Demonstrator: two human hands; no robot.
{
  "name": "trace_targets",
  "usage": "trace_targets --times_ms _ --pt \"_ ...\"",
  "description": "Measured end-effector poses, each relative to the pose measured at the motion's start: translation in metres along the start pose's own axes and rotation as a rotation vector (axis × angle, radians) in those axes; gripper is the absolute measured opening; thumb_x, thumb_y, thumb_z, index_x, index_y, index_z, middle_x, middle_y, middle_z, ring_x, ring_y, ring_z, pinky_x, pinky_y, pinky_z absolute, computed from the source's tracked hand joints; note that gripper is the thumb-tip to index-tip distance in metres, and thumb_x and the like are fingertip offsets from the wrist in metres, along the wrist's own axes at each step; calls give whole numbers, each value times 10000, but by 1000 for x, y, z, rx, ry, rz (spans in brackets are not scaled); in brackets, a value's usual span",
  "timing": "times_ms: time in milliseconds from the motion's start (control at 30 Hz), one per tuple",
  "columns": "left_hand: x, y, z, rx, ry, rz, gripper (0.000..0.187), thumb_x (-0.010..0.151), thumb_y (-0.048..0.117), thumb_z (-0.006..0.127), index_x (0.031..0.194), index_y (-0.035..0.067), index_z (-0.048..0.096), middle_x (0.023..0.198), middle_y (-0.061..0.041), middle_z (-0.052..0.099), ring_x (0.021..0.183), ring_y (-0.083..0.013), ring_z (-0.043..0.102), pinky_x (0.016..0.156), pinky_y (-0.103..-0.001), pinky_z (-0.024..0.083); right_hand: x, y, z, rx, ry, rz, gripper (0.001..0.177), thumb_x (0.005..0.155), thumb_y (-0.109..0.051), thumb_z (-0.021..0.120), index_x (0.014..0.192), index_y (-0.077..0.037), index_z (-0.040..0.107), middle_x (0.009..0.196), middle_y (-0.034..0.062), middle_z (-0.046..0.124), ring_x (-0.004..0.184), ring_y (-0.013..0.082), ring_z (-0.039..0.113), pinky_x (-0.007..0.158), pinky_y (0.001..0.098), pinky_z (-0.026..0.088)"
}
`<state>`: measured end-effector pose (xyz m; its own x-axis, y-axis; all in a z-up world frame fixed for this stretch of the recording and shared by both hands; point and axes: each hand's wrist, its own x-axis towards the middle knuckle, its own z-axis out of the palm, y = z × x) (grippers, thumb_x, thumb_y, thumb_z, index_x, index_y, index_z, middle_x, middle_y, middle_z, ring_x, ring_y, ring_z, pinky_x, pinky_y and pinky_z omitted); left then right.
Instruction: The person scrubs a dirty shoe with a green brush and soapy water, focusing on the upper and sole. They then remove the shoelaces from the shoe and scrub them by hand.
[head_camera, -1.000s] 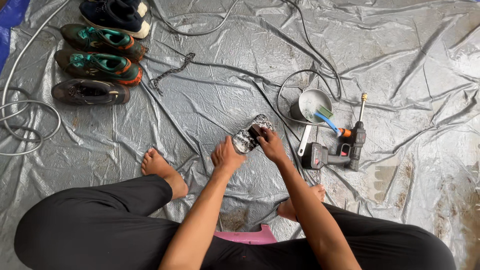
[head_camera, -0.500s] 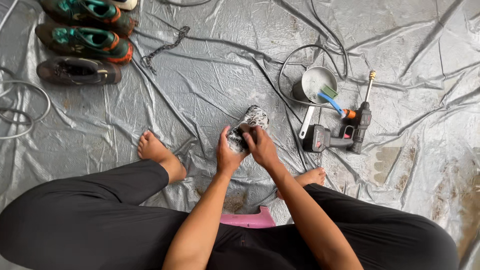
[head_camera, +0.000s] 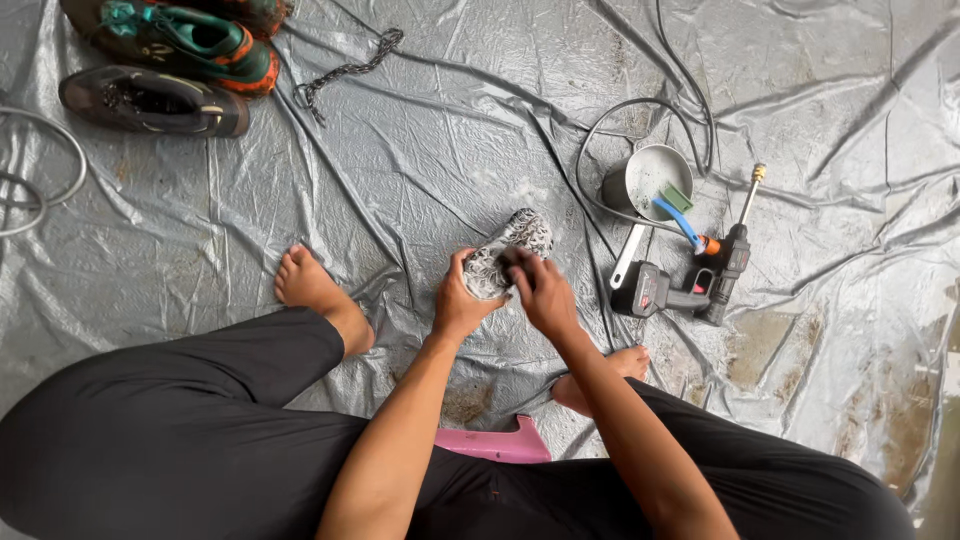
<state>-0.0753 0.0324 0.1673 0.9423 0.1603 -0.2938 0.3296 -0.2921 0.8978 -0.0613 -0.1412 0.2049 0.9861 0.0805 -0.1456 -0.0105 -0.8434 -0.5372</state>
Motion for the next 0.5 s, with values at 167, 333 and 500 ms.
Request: trace_targets --times_ms 167,333,500 --pt "22 -16 18 16 58 15 863 582 310 927 1366 241 572 1163 -169 755 1161 -424 717 989 -540 579 5 -18 16 3 -1 -102 409 1056 -483 603 1394 -252 593 1056 166 648 906 529 713 775 631 587" --pt "13 6 15 17 28 -12 900 607 517 906 1384 210 572 1120 -216 742 1134 -455 720 983 -578 565 13 -3 3 12 -11 -131 390 1066 -489 601 1362 -236 626 1026 175 683 900 527 725 755 633 599" --pt "36 -68 46 -86 29 141 662 737 250 838 1326 215 538 1004 -145 777 1088 -402 734 946 -518 566 -8 -40 15 -1 -13 -177 402 1029 -512 631 1372 -303 629 1077 145 707 908 484 748 770 610 611"
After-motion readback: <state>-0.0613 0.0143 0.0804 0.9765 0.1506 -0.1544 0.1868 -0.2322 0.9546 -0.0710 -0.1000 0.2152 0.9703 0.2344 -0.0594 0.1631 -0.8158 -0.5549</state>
